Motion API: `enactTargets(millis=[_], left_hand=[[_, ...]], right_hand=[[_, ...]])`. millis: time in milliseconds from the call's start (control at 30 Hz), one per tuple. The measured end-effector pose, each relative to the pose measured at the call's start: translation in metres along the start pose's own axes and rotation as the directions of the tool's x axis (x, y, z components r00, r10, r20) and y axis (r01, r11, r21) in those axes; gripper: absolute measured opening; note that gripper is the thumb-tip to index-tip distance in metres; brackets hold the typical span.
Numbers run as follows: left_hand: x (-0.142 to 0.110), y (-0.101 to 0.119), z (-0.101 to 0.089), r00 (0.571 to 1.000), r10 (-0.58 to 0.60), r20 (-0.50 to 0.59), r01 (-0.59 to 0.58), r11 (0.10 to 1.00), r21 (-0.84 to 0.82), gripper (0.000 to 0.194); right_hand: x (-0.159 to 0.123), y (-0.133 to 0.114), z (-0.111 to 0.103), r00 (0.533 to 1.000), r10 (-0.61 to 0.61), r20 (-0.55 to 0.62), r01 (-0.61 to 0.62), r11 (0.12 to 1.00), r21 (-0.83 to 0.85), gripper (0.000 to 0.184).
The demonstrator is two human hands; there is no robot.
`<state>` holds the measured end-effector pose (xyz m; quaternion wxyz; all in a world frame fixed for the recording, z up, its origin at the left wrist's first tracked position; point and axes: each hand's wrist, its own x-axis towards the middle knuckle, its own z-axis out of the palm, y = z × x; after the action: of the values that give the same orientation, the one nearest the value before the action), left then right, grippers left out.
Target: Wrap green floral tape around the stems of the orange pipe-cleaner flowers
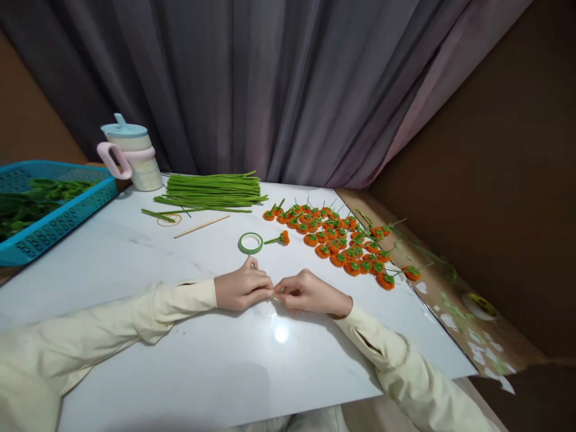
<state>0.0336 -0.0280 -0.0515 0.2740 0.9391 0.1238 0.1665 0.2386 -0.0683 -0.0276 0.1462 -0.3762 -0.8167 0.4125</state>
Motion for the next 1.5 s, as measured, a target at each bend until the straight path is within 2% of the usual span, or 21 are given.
enactTargets(millis=[167, 267, 333, 433, 500, 567, 600, 667, 733, 867, 967, 1067, 1200, 1500], left_hand=[[0.0, 0.0, 0.001, 0.999, -0.035, 0.014, 0.036, 0.999, -0.008, 0.016], [0.0, 0.0, 0.001, 0.998, -0.057, 0.002, 0.057, 0.998, -0.009, 0.016], [0.001, 0.0, 0.0, 0.997, -0.081, 0.0, 0.081, 0.996, -0.024, 0.018], [0.002, -0.001, 0.0, 0.991, -0.133, 0.008, 0.133, 0.99, -0.055, 0.02], [0.002, -0.003, 0.0, 0.987, -0.163, 0.007, 0.163, 0.984, -0.071, 0.022], [0.002, -0.004, 0.0, 0.983, -0.181, 0.009, 0.181, 0.98, -0.083, 0.023], [0.001, -0.005, 0.0, 0.982, -0.186, 0.01, 0.187, 0.979, -0.087, 0.023], [0.001, -0.005, -0.001, 0.982, -0.188, 0.01, 0.188, 0.978, -0.089, 0.022], [0.001, -0.005, -0.001, 0.983, -0.181, 0.009, 0.181, 0.98, -0.087, 0.022], [0.001, -0.005, 0.0, 0.984, -0.177, 0.007, 0.177, 0.98, -0.092, 0.022], [0.001, -0.006, 0.001, 0.981, -0.191, 0.0, 0.191, 0.978, -0.084, 0.023], [0.0, -0.007, 0.001, 0.98, -0.197, 0.0, 0.197, 0.978, -0.07, 0.024], [0.0, -0.007, 0.002, 0.976, -0.218, 0.005, 0.218, 0.974, -0.055, 0.026], [0.0, -0.006, 0.001, 0.979, -0.201, -0.012, 0.201, 0.979, -0.036, 0.027]], right_hand=[[0.0, 0.004, 0.004, 0.988, -0.117, -0.098, 0.098, 0.98, -0.173, 0.02], [0.0, 0.007, 0.011, 0.96, -0.216, -0.176, 0.138, 0.917, -0.374, 0.017], [0.0, 0.009, 0.016, 0.935, -0.299, -0.194, 0.138, 0.806, -0.576, 0.016], [-0.001, 0.008, 0.021, 0.893, -0.426, -0.145, 0.126, 0.546, -0.828, 0.018], [-0.002, 0.007, 0.022, 0.868, -0.489, -0.086, 0.139, 0.406, -0.903, 0.019], [-0.002, 0.006, 0.023, 0.853, -0.521, -0.043, 0.157, 0.333, -0.93, 0.018], [-0.002, 0.005, 0.022, 0.851, -0.524, -0.036, 0.16, 0.325, -0.932, 0.017], [-0.002, 0.006, 0.021, 0.855, -0.514, -0.062, 0.154, 0.367, -0.917, 0.016], [-0.001, 0.008, 0.019, 0.855, -0.5, -0.137, 0.134, 0.467, -0.874, 0.016], [-0.002, 0.01, 0.015, 0.812, -0.501, -0.299, 0.127, 0.652, -0.747, 0.017], [-0.004, 0.007, 0.014, 0.836, -0.472, -0.281, 0.166, 0.704, -0.69, 0.019], [-0.005, 0.005, 0.014, 0.876, -0.427, -0.226, 0.171, 0.711, -0.682, 0.021], [-0.005, 0.007, 0.014, 0.912, -0.377, -0.164, 0.145, 0.669, -0.729, 0.019], [-0.004, 0.011, 0.017, 0.936, -0.34, -0.091, 0.117, 0.545, -0.83, 0.016]])
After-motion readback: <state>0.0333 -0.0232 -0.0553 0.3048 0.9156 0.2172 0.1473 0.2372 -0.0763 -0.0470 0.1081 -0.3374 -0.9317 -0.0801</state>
